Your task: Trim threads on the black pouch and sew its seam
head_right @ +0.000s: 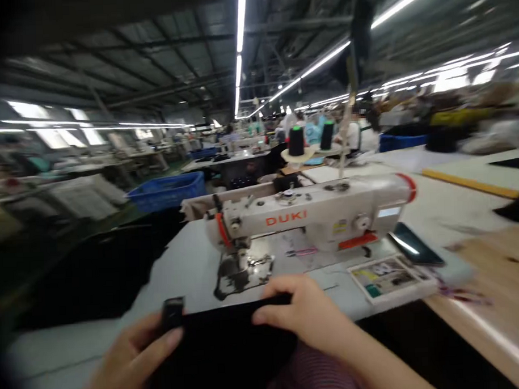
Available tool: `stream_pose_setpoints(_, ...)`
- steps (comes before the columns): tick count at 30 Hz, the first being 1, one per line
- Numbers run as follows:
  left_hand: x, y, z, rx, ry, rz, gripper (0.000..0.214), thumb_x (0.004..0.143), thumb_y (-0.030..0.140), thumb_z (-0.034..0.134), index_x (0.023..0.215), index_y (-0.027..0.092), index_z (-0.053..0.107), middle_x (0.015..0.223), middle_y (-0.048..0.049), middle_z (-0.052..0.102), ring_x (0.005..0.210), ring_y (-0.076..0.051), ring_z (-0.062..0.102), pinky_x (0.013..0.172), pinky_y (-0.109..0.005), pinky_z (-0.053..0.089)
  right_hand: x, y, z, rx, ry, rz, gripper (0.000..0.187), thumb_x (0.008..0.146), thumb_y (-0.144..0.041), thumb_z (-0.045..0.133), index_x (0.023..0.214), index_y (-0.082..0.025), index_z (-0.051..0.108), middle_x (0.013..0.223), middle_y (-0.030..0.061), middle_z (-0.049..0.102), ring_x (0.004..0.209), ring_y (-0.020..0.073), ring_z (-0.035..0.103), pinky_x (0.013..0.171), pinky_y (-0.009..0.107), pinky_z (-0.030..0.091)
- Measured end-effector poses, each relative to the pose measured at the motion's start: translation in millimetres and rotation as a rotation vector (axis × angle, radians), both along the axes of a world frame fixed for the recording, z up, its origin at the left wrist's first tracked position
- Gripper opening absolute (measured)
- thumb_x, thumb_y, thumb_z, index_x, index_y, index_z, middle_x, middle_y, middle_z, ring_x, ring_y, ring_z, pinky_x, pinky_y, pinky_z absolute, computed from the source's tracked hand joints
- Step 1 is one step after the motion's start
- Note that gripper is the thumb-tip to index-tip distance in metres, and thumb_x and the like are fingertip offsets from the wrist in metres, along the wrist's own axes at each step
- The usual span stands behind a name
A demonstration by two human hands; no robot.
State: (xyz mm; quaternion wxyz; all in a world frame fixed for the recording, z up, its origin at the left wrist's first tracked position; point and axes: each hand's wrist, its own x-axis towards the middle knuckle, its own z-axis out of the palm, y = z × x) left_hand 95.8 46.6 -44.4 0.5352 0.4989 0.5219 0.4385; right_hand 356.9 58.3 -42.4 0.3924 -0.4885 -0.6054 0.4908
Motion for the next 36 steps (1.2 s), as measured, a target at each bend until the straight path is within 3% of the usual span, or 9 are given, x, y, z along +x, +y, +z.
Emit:
stream_pose_setpoints(2,-3,-10,12.2,-0.058,-0.147,-0.045,0.044,0.072,0.039,0.080,0.110,0.017,0.072,0.090,-0.0070,0.073,0.082,-0.025,0.067,0.075,-0.032,0.054,14,2,-5.3,-0.069,-0.002,0.004,0.019,0.074,-0.038,0.075,0.071,-0.021,0.068,0.064,-0.0028,0.060,0.061,0.0127,0.053,0.057,0.022,0.042)
stream_pose_setpoints(5,9,-10,16.2,-0.069,-0.259,-0.073,0.041,0.073,0.034,0.080,0.109,0.016,0.072,0.088,-0.0067,0.073,0.077,-0.019,0.066,0.073,-0.026,0.052,24,1,-13.7,-0.132,-0.004,0.023,0.028,0.072,-0.047,0.076,0.070,-0.021,0.067,0.065,-0.0004,0.060,0.060,0.0143,0.054,0.056,0.024,0.042)
stream_pose_setpoints(9,17,-9,13.5,-0.066,-0.267,-0.081,0.037,0.076,0.030,0.077,0.109,0.015,0.072,0.088,-0.0073,0.073,0.078,-0.019,0.066,0.072,-0.025,0.051,25,-2,-17.6,-0.134,0.038,0.056,0.029,0.074,-0.051,0.074,0.074,-0.022,0.069,0.068,0.0016,0.064,0.061,0.0149,0.057,0.055,0.023,0.043)
stream_pose_setpoints(21,5,-3,6.3,-0.131,-0.216,-0.019,0.037,0.075,0.035,0.077,0.106,0.015,0.071,0.081,-0.0057,0.070,0.068,-0.018,0.062,0.070,-0.028,0.050,31,6,-24.3,-0.119,0.090,0.015,0.033,0.077,-0.053,0.071,0.076,-0.020,0.070,0.069,0.0048,0.063,0.063,0.0171,0.056,0.057,0.029,0.045)
stream_pose_setpoints(26,0,6,2.1,-0.138,-0.167,-0.034,0.045,0.078,0.043,0.073,0.112,0.014,0.067,0.089,-0.0078,0.071,0.078,-0.023,0.066,0.073,-0.032,0.051,37,14,-31.9,-0.075,0.099,0.012,0.032,0.083,-0.050,0.067,0.073,-0.020,0.066,0.065,0.0009,0.059,0.062,0.0151,0.055,0.061,0.028,0.043)
stream_pose_setpoints(29,-14,29,-16.0,-0.054,0.066,-0.058,0.047,0.083,0.048,0.065,0.117,0.016,0.063,0.101,-0.0073,0.071,0.093,-0.026,0.066,0.086,-0.035,0.051,34,28,-50.6,0.061,-0.088,-0.037,0.032,0.091,-0.048,0.054,0.078,-0.020,0.060,0.061,-0.0022,0.056,0.054,0.0134,0.053,0.056,0.026,0.042)
stream_pose_setpoints(32,-35,62,-50.4,0.140,0.500,-0.029,0.043,0.087,0.052,0.054,0.109,0.017,0.064,0.104,-0.0072,0.071,0.104,-0.031,0.064,0.094,-0.040,0.048,28,47,-81.6,0.242,-0.370,-0.184,0.031,0.093,-0.039,0.050,0.070,-0.019,0.055,0.061,-0.0015,0.055,0.057,0.0139,0.052,0.058,0.026,0.039)
stream_pose_setpoints(34,-47,80,-71.6,0.228,0.730,0.059,0.040,0.085,0.054,0.052,0.095,0.019,0.067,0.092,-0.0070,0.073,0.095,-0.034,0.067,0.086,-0.044,0.052,24,57,-102.3,0.298,-0.480,-0.252,0.032,0.089,-0.035,0.055,0.061,-0.019,0.051,0.058,-0.0011,0.054,0.058,0.0145,0.050,0.058,0.026,0.036)
stream_pose_setpoints(36,-53,89,-82.9,0.329,0.801,0.057,0.039,0.084,0.053,0.055,0.092,0.018,0.068,0.089,-0.0085,0.073,0.089,-0.036,0.068,0.080,-0.046,0.054,20,62,-118.3,0.352,-0.581,-0.279,0.035,0.088,-0.031,0.054,0.056,-0.019,0.049,0.056,-0.0006,0.054,0.057,0.0145,0.050,0.060,0.027,0.034)
